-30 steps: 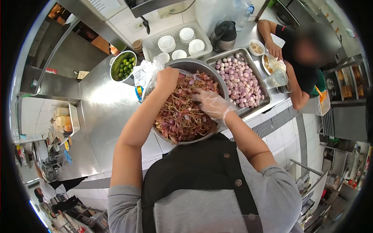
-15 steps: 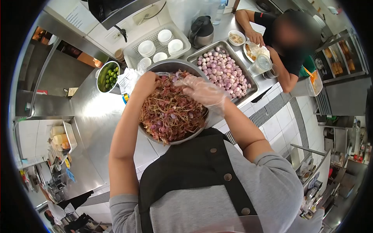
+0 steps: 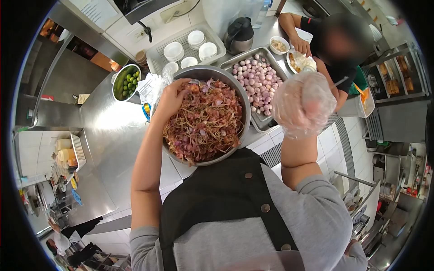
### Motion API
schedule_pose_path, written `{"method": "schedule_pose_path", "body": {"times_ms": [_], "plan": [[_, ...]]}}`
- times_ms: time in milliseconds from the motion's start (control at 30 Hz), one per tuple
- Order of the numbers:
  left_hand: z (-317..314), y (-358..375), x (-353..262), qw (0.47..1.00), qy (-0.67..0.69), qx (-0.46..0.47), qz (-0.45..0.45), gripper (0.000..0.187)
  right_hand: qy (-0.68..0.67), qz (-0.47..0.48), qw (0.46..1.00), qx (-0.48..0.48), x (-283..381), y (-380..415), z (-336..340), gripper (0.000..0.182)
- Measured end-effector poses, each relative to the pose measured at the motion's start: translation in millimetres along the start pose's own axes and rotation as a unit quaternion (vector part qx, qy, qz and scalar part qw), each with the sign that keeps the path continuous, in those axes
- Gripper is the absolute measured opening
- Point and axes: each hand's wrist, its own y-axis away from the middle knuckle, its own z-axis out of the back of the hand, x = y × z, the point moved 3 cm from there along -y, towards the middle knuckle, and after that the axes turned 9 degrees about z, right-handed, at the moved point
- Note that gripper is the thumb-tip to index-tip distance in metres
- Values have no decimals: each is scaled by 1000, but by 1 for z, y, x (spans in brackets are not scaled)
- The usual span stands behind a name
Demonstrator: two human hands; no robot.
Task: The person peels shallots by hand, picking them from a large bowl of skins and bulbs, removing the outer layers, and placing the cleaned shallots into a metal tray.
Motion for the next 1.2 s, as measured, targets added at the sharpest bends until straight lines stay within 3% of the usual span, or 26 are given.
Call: {"method": "schedule_pose_path", "body": {"times_ms": [67, 133, 167, 200, 233, 300, 333, 400, 433, 467, 500, 533, 567, 600, 633, 700, 800, 867, 933, 1033, 1100, 1200], "plan": [[4, 6, -4, 994, 85, -19, 65, 34, -1, -4, 1000, -26, -2, 0, 4, 35], [3, 11, -7, 988, 122, -33, 86, 33, -200, 18, 969, 146, -5, 0, 6, 37], [6, 14, -5, 980, 160, -47, 104, 32, -300, 29, 925, 229, -6, -1, 7, 38], [0, 11, 15, 963, 236, -32, 126, 30, -316, 24, 920, 232, -1, -9, -2, 38], [0, 9, 27, 962, 231, -45, 140, 30, -294, 14, 912, 287, 13, -19, -29, 38], [0, 9, 39, 963, 233, -39, 129, 30, -246, 1, 886, 393, 37, -30, -64, 61], [2, 12, 38, 963, 230, -49, 133, 30, -255, 1, 881, 397, 36, -32, -58, 61], [1, 11, 30, 954, 274, -64, 106, 31, -339, -127, 776, 517, 39, -22, -50, 61], [0, 11, 30, 953, 276, -65, 103, 31, -330, -107, 823, 451, 29, -8, -26, 53], [-2, 9, 32, 947, 296, -48, 117, 32, -196, -35, 938, 285, 17, 17, 11, 48], [-4, 8, 34, 939, 316, -33, 132, 33, 73, 8, 997, -4, 7, 56, 54, 46], [-2, 10, 30, 938, 319, -36, 131, 33, 277, -44, 895, -347, -4, 111, 98, 48], [0, 13, 25, 938, 317, -25, 136, 34, 296, -198, 928, -108, -23, 56, 77, 45], [2, 14, 22, 939, 315, -16, 140, 36, 290, -335, 885, 140, -50, 3, 51, 46], [3, 15, 23, 938, 315, -21, 143, 36, 287, -337, 885, 145, -70, -1, 53, 46], [3, 15, 26, 949, 284, -19, 134, 37, 541, -340, 769, 32, -106, 13, 82, 50], [0, 16, 27, 942, 303, -18, 146, 34, 526, -261, 809, -15, -165, 28, 140, 48], [0, 16, 26, 938, 312, -18, 151, 33, 526, -313, 790, -32, -183, 25, 148, 46], [2, 20, 21, 902, 408, -5, 141, 30, 521, -368, 768, -48, -194, 26, 142, 45], [6, 32, 1, 899, 411, -35, 149, 29, 500, -343, 794, -37, -198, 14, 118, 41], [5, 38, -3, 914, 374, -44, 151, 28, 363, -380, 838, -147, -197, 11, 97, 42], [-2, 42, -1, 909, 389, -63, 139, 28, 389, -327, 851, -133, -205, 16, 94, 41]]}}
